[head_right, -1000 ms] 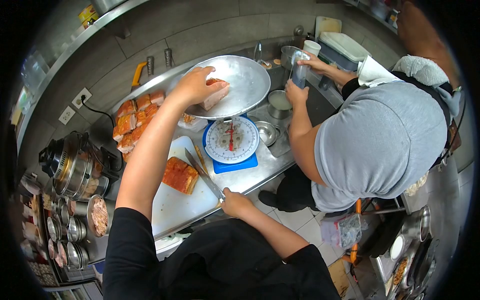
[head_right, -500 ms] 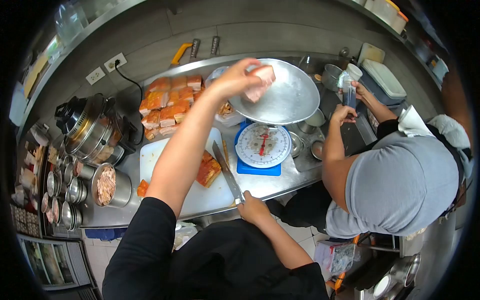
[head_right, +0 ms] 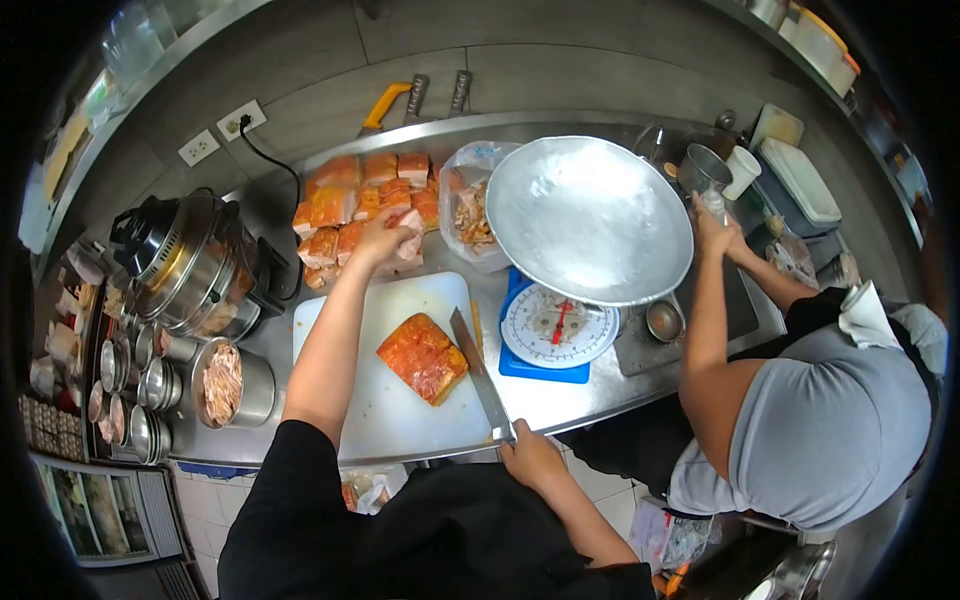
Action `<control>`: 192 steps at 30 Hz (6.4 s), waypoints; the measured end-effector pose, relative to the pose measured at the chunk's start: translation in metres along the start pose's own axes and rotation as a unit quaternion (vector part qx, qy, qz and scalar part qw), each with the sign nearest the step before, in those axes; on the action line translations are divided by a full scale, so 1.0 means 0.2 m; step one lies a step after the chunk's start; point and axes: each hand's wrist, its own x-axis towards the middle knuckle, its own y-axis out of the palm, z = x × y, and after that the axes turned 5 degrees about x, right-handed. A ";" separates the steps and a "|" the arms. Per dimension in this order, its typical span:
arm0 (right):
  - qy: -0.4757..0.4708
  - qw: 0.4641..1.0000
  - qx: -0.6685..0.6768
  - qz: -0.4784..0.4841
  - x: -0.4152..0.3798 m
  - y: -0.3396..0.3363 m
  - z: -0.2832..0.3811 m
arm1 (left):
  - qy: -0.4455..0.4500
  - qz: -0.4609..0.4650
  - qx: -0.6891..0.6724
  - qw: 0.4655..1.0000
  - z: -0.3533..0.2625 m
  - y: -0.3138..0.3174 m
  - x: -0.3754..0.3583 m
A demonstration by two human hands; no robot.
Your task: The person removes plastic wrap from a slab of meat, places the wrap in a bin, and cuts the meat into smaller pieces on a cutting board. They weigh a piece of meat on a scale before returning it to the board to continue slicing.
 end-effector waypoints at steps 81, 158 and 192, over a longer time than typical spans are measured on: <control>0.053 0.988 0.141 0.028 -0.02 -0.03 0.06 | 0.123 -0.127 0.220 0.959 0.23 -0.24 -1.91; -0.242 0.960 -0.129 0.055 -0.23 0.12 0.49 | 0.142 -0.191 0.125 0.963 0.39 -0.14 -1.77; -0.259 0.955 -0.090 0.114 0.02 0.28 0.80 | 0.157 -0.182 0.096 0.966 0.43 -0.13 -1.78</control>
